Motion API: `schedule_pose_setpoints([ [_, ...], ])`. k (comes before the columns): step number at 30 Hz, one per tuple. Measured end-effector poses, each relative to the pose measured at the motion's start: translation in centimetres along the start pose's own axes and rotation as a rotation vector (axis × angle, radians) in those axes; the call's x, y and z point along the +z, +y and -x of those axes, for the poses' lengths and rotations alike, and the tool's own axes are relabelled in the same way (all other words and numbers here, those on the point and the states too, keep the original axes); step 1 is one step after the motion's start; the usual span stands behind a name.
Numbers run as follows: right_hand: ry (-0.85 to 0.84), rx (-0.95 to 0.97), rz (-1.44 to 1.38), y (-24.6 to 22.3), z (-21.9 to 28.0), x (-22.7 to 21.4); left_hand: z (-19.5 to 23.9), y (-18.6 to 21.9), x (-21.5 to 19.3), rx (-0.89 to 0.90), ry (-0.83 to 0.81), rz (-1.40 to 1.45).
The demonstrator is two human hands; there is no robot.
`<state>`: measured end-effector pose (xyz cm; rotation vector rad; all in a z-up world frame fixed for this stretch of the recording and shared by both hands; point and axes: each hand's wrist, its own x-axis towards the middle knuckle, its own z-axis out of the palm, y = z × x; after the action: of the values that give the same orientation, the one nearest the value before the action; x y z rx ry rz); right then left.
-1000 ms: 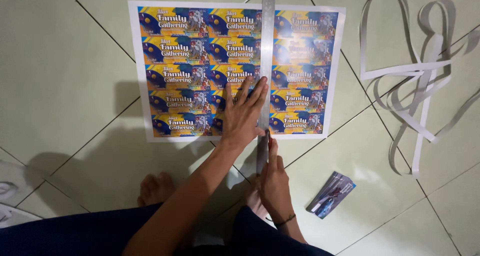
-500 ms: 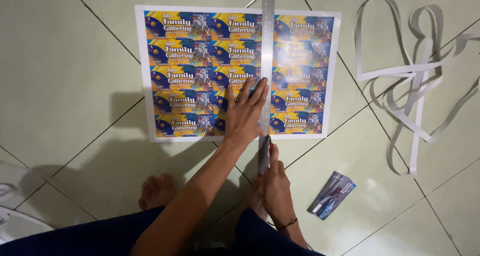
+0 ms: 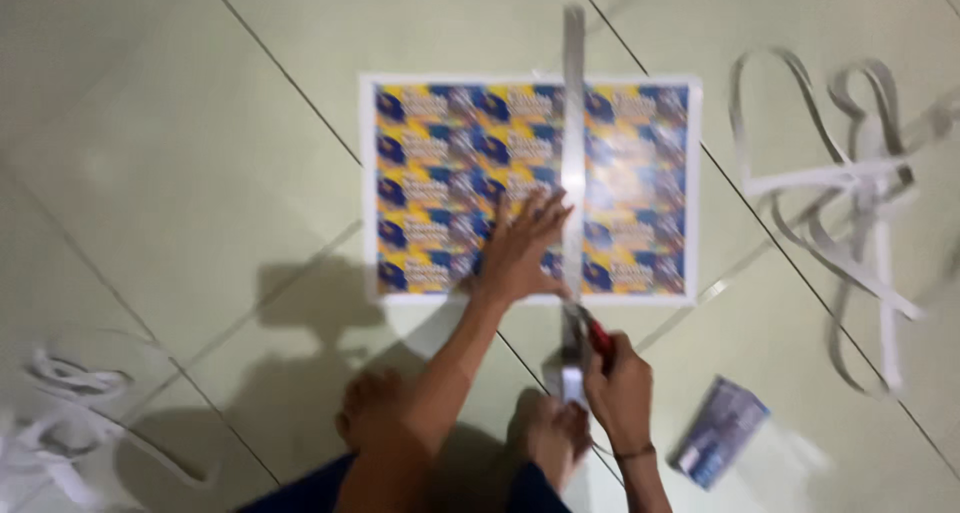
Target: The person uses a metal ruler and a red utility knife to cut a large sheet of printed paper into smaller rectangular sections. They align the ruler along the printed lines and slice through the paper repeatedly to separate the individual pieces.
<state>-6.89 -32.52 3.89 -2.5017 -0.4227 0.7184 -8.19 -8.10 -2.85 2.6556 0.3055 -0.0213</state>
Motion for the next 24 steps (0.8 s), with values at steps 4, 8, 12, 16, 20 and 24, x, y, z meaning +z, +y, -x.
schedule_pose_setpoints([
  [4,-0.005,0.152,0.112,-2.3,0.0,1.5,1.3,-2.6,-7.2,-0.056,0.027,0.143],
  [8,0.036,0.383,0.104,-2.8,0.2,2.7,2.6,-9.0,-9.7,-0.33,0.208,0.114],
  [12,-0.007,0.382,0.092,-2.1,-0.3,3.2,3.5,-11.6,-9.0,-0.279,0.132,-0.1],
  [16,0.044,0.303,0.028,-1.4,0.8,4.3,3.6,-11.8,-8.3,-0.293,0.131,-0.138],
  [20,0.273,0.176,-0.175,-5.0,2.7,4.9,4.0,-12.3,-8.8,-0.271,0.166,-0.065],
  [24,0.41,0.011,-0.079,-7.2,4.3,8.4,4.2,-13.0,-9.1,-0.226,0.247,-0.003],
])
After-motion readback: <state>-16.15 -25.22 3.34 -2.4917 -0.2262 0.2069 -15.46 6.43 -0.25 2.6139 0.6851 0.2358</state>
